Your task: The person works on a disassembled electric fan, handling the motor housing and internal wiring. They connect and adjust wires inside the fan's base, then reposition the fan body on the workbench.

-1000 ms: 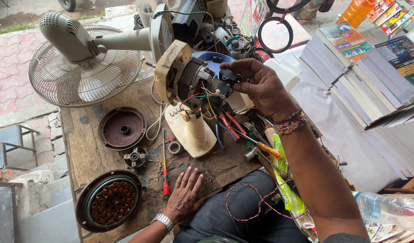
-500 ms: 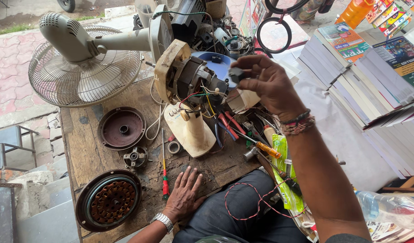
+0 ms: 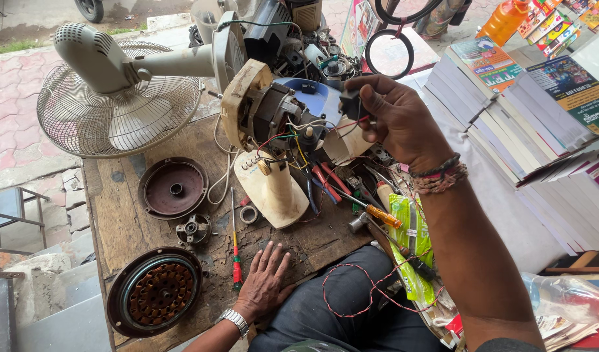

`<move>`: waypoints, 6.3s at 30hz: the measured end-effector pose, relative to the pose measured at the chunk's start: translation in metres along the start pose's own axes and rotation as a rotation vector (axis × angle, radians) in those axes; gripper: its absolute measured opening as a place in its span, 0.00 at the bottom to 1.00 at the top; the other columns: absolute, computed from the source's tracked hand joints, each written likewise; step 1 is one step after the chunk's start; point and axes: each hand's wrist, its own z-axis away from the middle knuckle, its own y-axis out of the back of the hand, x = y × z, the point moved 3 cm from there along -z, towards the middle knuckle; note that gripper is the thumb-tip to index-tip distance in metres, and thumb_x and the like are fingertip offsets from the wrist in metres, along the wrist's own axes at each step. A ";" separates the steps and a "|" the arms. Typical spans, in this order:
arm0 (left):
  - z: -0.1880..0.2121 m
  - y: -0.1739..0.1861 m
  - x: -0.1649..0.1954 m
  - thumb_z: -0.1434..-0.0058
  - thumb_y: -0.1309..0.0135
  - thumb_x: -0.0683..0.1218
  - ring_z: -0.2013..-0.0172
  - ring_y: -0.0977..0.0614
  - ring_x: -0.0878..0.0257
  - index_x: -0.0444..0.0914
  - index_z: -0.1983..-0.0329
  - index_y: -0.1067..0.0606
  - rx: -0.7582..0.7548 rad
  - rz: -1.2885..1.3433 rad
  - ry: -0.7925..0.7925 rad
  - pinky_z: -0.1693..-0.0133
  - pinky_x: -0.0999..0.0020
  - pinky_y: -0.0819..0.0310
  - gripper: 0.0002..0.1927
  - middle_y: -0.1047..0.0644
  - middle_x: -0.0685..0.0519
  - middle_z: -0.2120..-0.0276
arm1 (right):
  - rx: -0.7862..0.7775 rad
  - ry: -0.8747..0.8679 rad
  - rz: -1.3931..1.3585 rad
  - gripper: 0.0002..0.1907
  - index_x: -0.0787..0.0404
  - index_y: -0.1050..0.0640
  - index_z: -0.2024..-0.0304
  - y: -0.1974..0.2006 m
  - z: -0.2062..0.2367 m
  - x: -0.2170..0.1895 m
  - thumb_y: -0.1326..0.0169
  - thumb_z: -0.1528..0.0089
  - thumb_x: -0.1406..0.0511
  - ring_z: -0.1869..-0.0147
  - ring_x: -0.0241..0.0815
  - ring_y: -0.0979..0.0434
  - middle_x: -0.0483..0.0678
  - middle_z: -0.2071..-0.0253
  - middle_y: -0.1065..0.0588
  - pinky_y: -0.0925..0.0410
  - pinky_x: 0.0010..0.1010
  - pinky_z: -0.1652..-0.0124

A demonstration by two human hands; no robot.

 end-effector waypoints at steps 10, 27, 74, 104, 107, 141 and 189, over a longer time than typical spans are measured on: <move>0.001 0.001 -0.001 0.38 0.50 0.67 0.27 0.54 0.44 0.35 0.28 0.43 0.009 0.024 0.001 0.31 0.47 0.66 0.44 0.48 0.37 0.28 | 0.063 0.096 0.234 0.15 0.62 0.24 0.46 -0.015 -0.006 -0.001 0.39 0.35 0.66 0.59 0.29 0.21 0.44 0.57 0.22 0.26 0.22 0.62; 0.001 0.003 0.000 0.37 0.50 0.67 0.27 0.55 0.43 0.34 0.32 0.37 0.031 0.018 -0.008 0.31 0.47 0.65 0.41 0.50 0.36 0.28 | 0.339 0.065 0.054 0.11 0.61 0.25 0.66 -0.026 -0.024 0.031 0.37 0.37 0.62 0.73 0.32 0.21 0.46 0.69 0.21 0.25 0.26 0.75; 0.004 0.002 -0.001 0.39 0.48 0.66 0.27 0.55 0.43 0.35 0.32 0.35 0.028 0.029 0.005 0.31 0.47 0.65 0.40 0.51 0.36 0.27 | 0.307 0.168 0.303 0.14 0.57 0.20 0.50 -0.032 -0.005 0.035 0.48 0.30 0.57 0.59 0.25 0.25 0.40 0.59 0.21 0.31 0.18 0.65; -0.059 0.060 -0.085 0.44 0.34 0.50 0.45 0.28 0.48 0.36 0.46 0.25 0.491 0.092 0.515 0.47 0.53 0.32 0.25 0.28 0.41 0.45 | 0.436 -0.080 0.417 0.13 0.67 0.24 0.47 -0.020 0.174 0.344 0.45 0.34 0.71 0.70 0.26 0.28 0.45 0.62 0.20 0.33 0.19 0.71; -0.068 0.070 -0.094 0.47 0.35 0.50 0.50 0.27 0.49 0.36 0.52 0.23 0.304 0.045 0.457 0.52 0.53 0.32 0.21 0.26 0.42 0.50 | 0.441 -0.072 0.333 0.11 0.67 0.23 0.49 -0.016 0.175 0.345 0.45 0.34 0.71 0.70 0.26 0.29 0.45 0.61 0.19 0.33 0.18 0.70; -0.107 0.223 -0.037 0.31 0.43 0.68 0.22 0.50 0.53 0.50 0.18 0.60 1.336 0.783 -0.070 0.24 0.49 0.49 0.52 0.54 0.48 0.22 | 0.534 -0.022 0.644 0.19 0.63 0.23 0.46 -0.026 0.177 0.313 0.40 0.40 0.71 0.53 0.36 0.21 0.47 0.51 0.23 0.25 0.26 0.56; -0.203 0.246 -0.294 0.31 0.47 0.57 0.65 0.18 0.56 0.33 0.54 0.22 0.200 0.722 0.724 0.59 0.57 0.21 0.21 0.19 0.45 0.60 | 0.063 -0.232 1.449 0.50 0.49 0.38 0.32 -0.092 -0.024 0.270 0.33 0.56 0.55 0.51 0.51 0.25 0.52 0.52 0.31 0.34 0.50 0.53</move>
